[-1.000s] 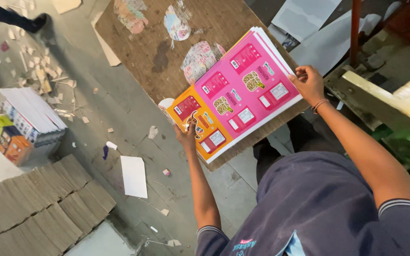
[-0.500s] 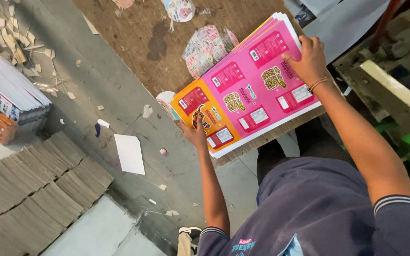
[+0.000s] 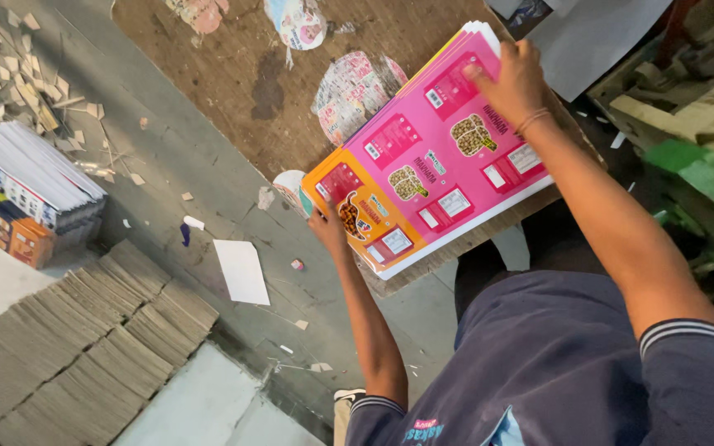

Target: The person repeatedly picks up a stack of pink and orange printed paper sheets from a table, separates one sheet, and places it onto a nearby surface. The person continues this repetitive sorting action throughout the clip.

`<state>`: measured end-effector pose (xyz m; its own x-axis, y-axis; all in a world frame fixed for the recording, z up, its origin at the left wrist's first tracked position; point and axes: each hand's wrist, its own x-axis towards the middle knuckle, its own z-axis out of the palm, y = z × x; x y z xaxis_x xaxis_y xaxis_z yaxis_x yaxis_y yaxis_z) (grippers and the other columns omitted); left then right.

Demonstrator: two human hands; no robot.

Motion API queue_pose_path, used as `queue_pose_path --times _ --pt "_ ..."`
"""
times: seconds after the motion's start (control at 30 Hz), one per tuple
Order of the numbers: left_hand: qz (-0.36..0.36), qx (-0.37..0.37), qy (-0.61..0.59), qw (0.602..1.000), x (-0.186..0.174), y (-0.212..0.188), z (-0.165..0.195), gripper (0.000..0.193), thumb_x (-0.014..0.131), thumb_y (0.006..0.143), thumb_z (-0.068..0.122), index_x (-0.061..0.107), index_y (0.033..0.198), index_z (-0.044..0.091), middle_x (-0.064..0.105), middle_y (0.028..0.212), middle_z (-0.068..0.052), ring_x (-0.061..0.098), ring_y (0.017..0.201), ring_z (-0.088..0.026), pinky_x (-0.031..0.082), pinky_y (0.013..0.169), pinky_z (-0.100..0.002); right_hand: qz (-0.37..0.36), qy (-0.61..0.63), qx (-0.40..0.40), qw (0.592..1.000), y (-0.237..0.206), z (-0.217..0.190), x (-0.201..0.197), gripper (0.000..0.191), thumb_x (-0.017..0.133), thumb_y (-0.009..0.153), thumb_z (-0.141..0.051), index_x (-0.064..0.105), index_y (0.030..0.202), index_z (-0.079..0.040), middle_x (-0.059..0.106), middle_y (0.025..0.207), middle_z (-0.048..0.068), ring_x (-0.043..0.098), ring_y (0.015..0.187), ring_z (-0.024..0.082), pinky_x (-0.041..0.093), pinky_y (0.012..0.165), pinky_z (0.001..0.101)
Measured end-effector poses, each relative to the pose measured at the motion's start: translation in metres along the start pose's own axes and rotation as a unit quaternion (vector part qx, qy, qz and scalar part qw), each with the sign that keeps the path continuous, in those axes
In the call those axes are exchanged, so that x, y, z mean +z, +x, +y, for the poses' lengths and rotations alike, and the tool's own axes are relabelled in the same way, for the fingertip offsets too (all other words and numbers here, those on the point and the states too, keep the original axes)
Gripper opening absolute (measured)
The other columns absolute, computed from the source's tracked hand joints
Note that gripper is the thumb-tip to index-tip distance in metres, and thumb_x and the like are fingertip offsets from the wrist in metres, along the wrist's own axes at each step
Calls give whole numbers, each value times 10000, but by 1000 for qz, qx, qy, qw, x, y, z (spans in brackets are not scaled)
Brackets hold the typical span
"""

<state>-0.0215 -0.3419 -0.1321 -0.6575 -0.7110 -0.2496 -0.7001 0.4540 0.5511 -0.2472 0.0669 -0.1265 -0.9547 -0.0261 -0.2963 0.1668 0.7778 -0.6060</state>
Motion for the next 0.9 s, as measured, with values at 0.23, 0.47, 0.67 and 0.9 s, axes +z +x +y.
queue_pose_path --times 0.23,0.47,0.67,0.9 --pt "127 -67 124 982 -20 -3 30 754 754 858 532 573 1361 -1 591 1224 -237 537 1160 -407 340 934 -591 106 55 -35 992 -9 -4 -14 813 701 1053 -603 441 1483 36 469 1344 253 474 1243 360 462 957 546" --pt "137 324 32 935 35 -18 170 556 813 896 387 648 1298 42 618 1379 -200 562 1343 -378 423 1148 -482 79 554 301 772 -192 44 -35 363 663 1087 -337 543 1302 -70 540 988 49 540 784 135 454 682 271" --pt "-86 418 131 895 143 10 300 902 759 769 639 597 1385 1 557 1386 -183 511 1291 -377 356 1036 -569 -145 541 440 702 -228 89 5 351 528 972 -324 661 1197 -89 737 1107 -26 694 1032 151 520 868 354" --pt "-205 432 242 844 149 -7 331 938 742 685 770 622 1341 109 584 1302 -130 547 1219 -332 342 1062 -632 -251 504 408 719 -192 93 8 319 615 976 -301 677 1191 -74 687 1191 67 652 1064 215 505 871 353"
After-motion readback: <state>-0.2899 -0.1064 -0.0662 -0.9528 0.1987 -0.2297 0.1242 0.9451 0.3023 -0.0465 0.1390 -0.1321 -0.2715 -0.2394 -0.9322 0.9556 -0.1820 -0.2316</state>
